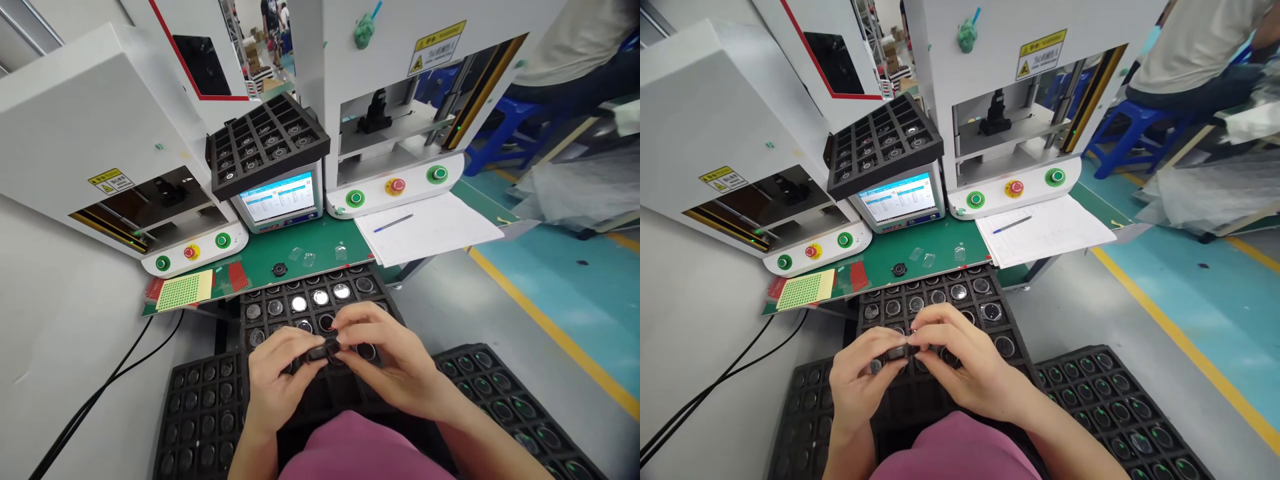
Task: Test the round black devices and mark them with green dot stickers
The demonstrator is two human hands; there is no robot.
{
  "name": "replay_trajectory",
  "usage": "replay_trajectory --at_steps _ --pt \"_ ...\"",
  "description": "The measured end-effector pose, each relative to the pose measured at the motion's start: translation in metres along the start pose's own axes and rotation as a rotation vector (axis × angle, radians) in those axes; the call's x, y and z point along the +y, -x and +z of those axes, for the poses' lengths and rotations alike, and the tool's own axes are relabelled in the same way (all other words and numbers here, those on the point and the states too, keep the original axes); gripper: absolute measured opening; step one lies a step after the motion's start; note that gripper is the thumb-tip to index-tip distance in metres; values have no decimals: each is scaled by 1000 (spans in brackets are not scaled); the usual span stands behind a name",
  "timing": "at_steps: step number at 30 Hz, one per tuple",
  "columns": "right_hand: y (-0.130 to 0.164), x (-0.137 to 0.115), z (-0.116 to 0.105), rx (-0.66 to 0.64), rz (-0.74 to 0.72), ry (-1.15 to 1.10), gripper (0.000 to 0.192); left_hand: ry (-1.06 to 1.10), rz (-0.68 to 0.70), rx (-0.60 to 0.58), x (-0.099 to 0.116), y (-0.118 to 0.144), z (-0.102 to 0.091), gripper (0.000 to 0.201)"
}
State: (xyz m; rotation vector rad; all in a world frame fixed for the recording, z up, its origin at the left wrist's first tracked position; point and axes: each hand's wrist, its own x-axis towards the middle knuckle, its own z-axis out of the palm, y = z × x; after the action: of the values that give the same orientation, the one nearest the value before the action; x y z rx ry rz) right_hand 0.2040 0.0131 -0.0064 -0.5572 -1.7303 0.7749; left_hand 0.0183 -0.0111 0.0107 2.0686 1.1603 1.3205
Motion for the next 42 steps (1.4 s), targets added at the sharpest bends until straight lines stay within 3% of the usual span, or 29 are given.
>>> replay_trajectory --at_steps 14,22,24,25,27,29,31,35,38,42 --pt "3 1 17 311 21 38 33 22 -37 63 -10 4 6 22" --pt "8 -2 15 165 -49 146 34 -37 -108 121 -12 18 16 23" --pt "13 -1 15 80 -37 83 32 -107 -208 243 -19 21 18 18" --pt "14 4 13 40 -33 54 31 -136 -283 363 -24 21 17 15" --pt "12 29 4 1 15 65 27 -91 -449 638 -36 19 13 10" --pt "2 75 -12 42 144 176 21 100 -589 793 -48 17 5 16" --pt "-14 135 -32 31 312 261 22 312 -707 753 -57 19 -2 24" --pt "-48 238 -56 -70 396 342 21 515 -944 577 -67 34 -9 36" --pt "-60 274 -54 -182 424 363 27 528 -1072 542 -75 48 -11 39" --pt "-66 288 -45 -259 443 360 28 489 -1133 482 -81 54 -15 41"
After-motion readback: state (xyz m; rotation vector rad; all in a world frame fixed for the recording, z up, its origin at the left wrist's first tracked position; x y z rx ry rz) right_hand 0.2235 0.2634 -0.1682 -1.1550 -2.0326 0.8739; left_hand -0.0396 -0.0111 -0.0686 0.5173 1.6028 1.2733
